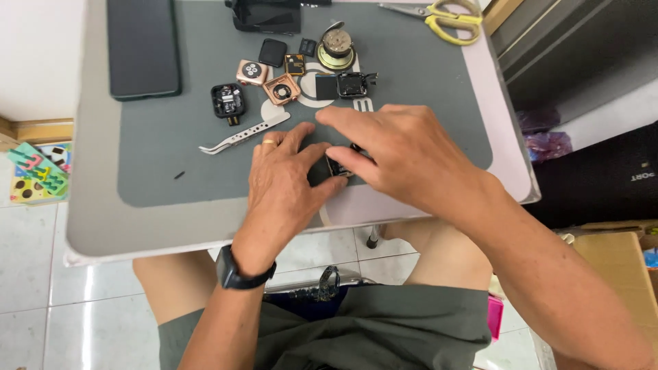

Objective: The person is disassembling a smartwatch using a precision screwdriver and tweezers to remove screws and internal components on a repair bench.

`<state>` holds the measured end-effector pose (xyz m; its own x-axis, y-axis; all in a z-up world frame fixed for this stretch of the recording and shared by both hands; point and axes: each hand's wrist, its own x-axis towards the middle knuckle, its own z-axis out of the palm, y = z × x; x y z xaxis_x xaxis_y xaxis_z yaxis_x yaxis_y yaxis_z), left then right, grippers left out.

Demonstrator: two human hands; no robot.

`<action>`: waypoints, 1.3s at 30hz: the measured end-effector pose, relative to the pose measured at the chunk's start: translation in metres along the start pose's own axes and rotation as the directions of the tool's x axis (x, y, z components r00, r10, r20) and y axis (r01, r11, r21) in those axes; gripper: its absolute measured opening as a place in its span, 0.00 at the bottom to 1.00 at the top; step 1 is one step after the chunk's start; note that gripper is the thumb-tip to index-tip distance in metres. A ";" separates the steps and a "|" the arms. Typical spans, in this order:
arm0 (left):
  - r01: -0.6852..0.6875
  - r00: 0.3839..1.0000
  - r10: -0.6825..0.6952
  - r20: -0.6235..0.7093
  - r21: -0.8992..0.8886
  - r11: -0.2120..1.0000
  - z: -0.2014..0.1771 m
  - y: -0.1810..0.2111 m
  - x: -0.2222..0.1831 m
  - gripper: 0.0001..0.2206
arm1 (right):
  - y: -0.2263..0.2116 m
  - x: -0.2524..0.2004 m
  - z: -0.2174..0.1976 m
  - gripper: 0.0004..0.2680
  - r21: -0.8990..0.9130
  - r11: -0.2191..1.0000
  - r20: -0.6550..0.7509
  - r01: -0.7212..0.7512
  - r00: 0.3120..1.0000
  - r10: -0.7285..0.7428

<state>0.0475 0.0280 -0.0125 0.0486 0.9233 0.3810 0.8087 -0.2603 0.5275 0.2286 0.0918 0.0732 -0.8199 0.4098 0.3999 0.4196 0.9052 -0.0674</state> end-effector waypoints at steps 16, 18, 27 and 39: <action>-0.006 1.000 0.005 0.023 0.055 0.998 0.004 -0.001 -0.001 0.22 | -0.003 0.002 -0.019 0.17 0.231 0.940 0.163 -0.249 0.963 0.215; -0.026 0.999 0.024 0.020 0.070 0.997 0.004 -0.002 -0.001 0.21 | 0.002 -0.001 -0.013 0.14 0.142 0.959 0.118 -0.245 0.966 0.229; -0.039 0.999 0.041 -0.024 0.072 0.997 0.005 0.001 -0.005 0.20 | 0.000 0.003 -0.008 0.13 0.062 0.994 0.094 -0.095 0.992 0.089; -0.070 0.997 0.071 -0.039 0.016 0.997 0.001 0.001 -0.004 0.16 | -0.007 0.014 -0.015 0.18 0.175 0.980 0.192 -0.100 0.979 0.065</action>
<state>0.0488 0.0237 -0.0138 0.0830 0.8907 0.4469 0.8123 -0.3202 0.4874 0.2198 0.0898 0.0930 -0.8504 0.4818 0.2115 0.4243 0.8656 -0.2658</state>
